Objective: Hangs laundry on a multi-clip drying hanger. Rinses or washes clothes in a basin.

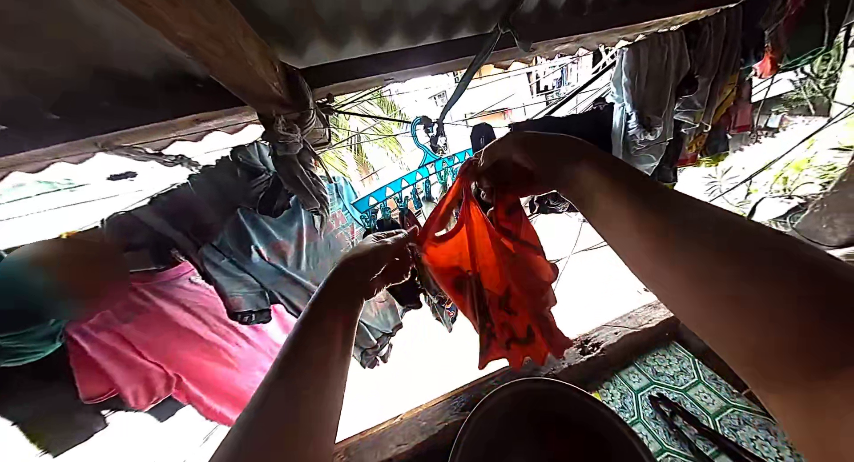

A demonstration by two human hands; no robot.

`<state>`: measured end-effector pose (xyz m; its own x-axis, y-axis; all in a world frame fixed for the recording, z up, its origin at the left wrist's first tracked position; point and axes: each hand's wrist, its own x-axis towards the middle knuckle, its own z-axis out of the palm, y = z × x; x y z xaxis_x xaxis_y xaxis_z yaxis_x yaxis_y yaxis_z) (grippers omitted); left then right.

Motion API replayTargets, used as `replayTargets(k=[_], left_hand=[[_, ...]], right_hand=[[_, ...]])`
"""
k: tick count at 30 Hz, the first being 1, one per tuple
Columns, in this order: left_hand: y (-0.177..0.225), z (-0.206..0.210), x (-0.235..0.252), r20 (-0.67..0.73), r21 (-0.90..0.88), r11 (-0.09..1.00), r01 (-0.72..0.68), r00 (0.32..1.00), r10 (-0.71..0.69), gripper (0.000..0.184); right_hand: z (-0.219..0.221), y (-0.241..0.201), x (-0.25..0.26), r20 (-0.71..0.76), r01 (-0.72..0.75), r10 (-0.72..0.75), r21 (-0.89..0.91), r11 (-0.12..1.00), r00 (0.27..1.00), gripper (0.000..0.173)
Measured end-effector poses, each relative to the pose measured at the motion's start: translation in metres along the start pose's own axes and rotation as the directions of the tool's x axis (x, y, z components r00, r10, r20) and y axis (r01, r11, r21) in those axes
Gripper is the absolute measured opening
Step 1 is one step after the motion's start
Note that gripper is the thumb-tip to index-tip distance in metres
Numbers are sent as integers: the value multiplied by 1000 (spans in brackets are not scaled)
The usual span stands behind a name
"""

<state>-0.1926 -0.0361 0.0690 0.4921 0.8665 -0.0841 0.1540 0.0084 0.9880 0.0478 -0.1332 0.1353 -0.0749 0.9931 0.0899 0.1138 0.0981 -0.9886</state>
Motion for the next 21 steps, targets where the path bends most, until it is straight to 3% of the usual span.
replayTargets(k=[2, 4, 7, 9, 11, 15, 21], left_hand=[[6, 2, 13, -151, -43, 991, -130, 981, 122, 19], [18, 2, 28, -300, 21, 972, -233, 926, 229, 24], [25, -17, 68, -273, 456, 795, -400, 788, 553, 35], [33, -23, 88, -203, 722, 608, -331, 739, 642, 42], [36, -22, 103, -149, 861, 461, -216, 758, 634, 50], [32, -17, 135, -87, 959, 275, -68, 853, 514, 52], [35, 2, 157, -133, 972, 233, 39, 905, 403, 41]], right_hand=[[-4, 0, 6, -69, 2, 7, 120, 993, 998, 28], [-6, -1, 8, -107, 6, 8, 131, 991, 994, 26], [2, -3, 1, -179, -22, 27, 31, 999, 983, 18], [4, 4, 0, -190, -34, 26, -40, 999, 981, 15], [3, 16, 0, -157, -56, 44, -75, 996, 987, 12], [4, 30, -4, -122, -117, 114, -18, 993, 986, 16], [-1, 36, -7, -170, -132, 139, 54, 990, 976, 15]])
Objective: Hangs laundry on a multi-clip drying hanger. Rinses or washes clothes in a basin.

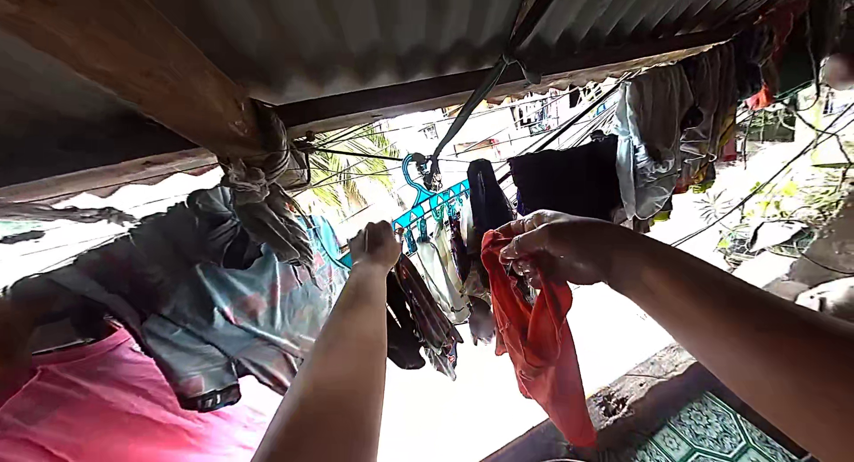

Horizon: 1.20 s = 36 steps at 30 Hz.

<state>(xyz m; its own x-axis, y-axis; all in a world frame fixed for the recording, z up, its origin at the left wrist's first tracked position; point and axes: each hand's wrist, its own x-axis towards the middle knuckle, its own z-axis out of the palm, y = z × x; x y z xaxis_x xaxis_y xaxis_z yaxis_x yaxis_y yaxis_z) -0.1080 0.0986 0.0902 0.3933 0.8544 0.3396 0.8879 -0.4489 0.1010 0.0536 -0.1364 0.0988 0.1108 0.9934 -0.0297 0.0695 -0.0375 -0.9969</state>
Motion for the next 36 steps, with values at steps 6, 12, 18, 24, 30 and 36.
replayTargets(k=[6, 12, 18, 24, 30, 36], left_hand=[[23, -5, 6, -65, -19, 991, 129, 989, -130, 36], [12, -20, 17, -133, -138, 971, 197, 968, -215, 39], [-12, -26, 23, -192, -250, 937, 245, 936, -296, 47], [-30, 5, -1, -229, -191, 958, 214, 939, -256, 41], [-17, -11, 10, -254, -223, 947, 230, 924, -284, 44], [-32, 6, 8, -312, -304, 932, 200, 903, -295, 42]], right_hand=[[-9, 16, 6, -29, -41, 41, 15, 999, 999, 14], [-14, 21, 14, -24, -25, 26, 2, 1000, 999, 15], [-8, 15, 22, -43, 23, -22, 23, 999, 999, 18], [5, 4, 40, -96, 40, -30, 103, 994, 995, 18], [20, 5, 60, -114, 47, -27, 170, 984, 993, 14], [25, 4, 64, -94, 46, -29, 183, 982, 995, 12]])
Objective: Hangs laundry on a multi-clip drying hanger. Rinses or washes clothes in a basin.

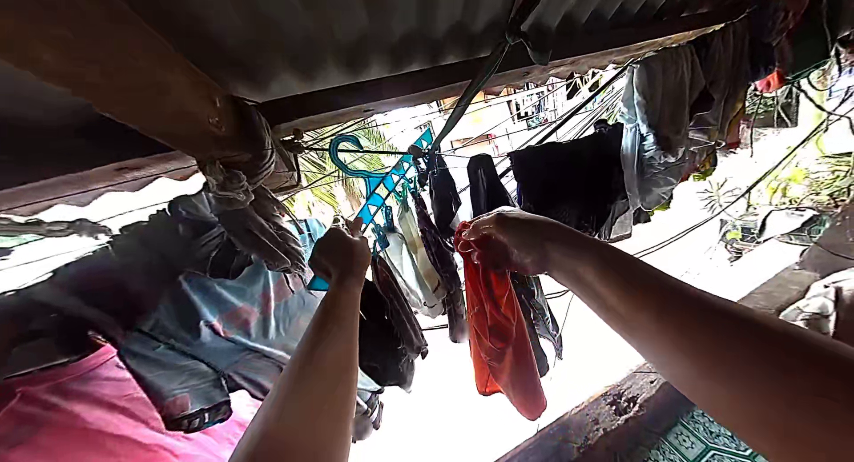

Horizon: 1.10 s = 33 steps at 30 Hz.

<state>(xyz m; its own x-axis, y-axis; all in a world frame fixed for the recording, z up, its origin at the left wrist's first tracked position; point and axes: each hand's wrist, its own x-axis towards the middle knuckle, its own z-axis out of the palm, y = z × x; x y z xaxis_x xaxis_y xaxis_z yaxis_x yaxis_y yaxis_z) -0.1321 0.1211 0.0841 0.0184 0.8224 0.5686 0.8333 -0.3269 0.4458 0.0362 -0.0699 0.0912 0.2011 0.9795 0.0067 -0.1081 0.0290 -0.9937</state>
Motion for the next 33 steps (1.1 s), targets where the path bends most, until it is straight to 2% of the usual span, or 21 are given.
replayTargets(k=[9, 14, 19, 22, 26, 30, 33], left_hand=[[10, -26, 21, 122, 133, 986, -100, 989, 84, 41], [-12, 1, 5, 99, 69, 989, -131, 987, 124, 40], [-2, 1, 11, 88, 20, 994, -104, 991, 102, 39], [-3, 1, 11, 72, -102, 990, -101, 991, 108, 43], [-28, 10, 25, 74, -219, 964, -153, 982, 172, 42], [-44, 2, 45, 150, -213, 953, -216, 957, 250, 39], [-37, -11, 53, 191, -139, 962, -233, 948, 257, 38]], right_hand=[[4, 0, 2, -22, -17, 17, 24, 1000, 1000, 11], [5, -1, 5, -7, -18, 18, -6, 1000, 1000, 11], [0, -1, 7, -13, -11, 11, -9, 1000, 1000, 11], [-5, 3, 9, -24, -8, 7, -22, 1000, 1000, 12], [-9, 4, 11, -27, -9, 8, -40, 999, 1000, 12], [-12, 3, 13, -39, -21, 19, -34, 999, 999, 12], [-12, 4, 14, -43, -21, 21, -14, 1000, 999, 12]])
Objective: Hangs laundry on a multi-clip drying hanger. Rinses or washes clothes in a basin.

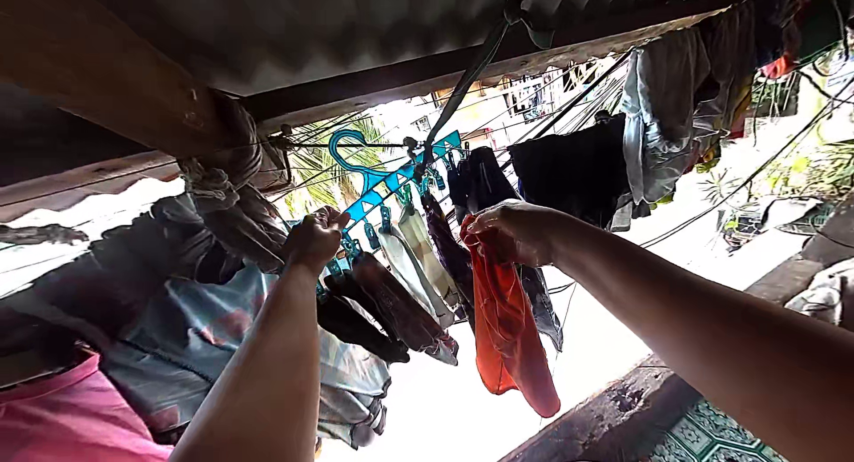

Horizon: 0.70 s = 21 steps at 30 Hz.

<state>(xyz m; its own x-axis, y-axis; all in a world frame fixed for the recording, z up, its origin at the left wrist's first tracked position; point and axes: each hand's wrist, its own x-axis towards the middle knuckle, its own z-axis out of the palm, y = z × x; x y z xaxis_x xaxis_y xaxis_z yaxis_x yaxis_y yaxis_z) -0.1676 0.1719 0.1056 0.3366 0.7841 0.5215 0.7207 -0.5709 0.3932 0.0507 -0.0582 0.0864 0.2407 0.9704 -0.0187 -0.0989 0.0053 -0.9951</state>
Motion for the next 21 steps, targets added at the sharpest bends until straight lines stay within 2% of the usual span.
replayTargets(k=[3, 6, 11, 13, 15, 16, 21], left_hand=[[11, -3, -2, 8, 50, 999, 7, 1000, -8, 37], [-9, 7, -11, 27, -20, 997, -75, 997, 75, 31], [-44, 22, -29, 74, 122, 990, -77, 995, 68, 28], [-44, 26, -43, 105, 202, 977, -68, 993, 47, 28], [-41, 33, -60, 126, 251, 964, -87, 990, 57, 27], [-43, 39, -69, 113, 261, 960, -98, 991, 71, 26], [-45, 60, -114, -65, 314, 933, -178, 976, 208, 17]], right_hand=[[1, 1, 1, 6, 3, -3, -5, 1000, 1000, 14], [2, 1, -1, 17, 17, -18, 11, 1000, 1000, 13], [0, 3, 3, -8, -4, 4, 4, 1000, 1000, 14], [1, 4, 7, 18, 4, -4, -6, 1000, 1000, 26], [6, 3, 15, 40, 60, -60, -17, 998, 997, 36], [11, 2, 19, 33, 110, -108, -33, 993, 994, 35], [44, -14, 50, -3, 324, -325, -72, 943, 946, 37]])
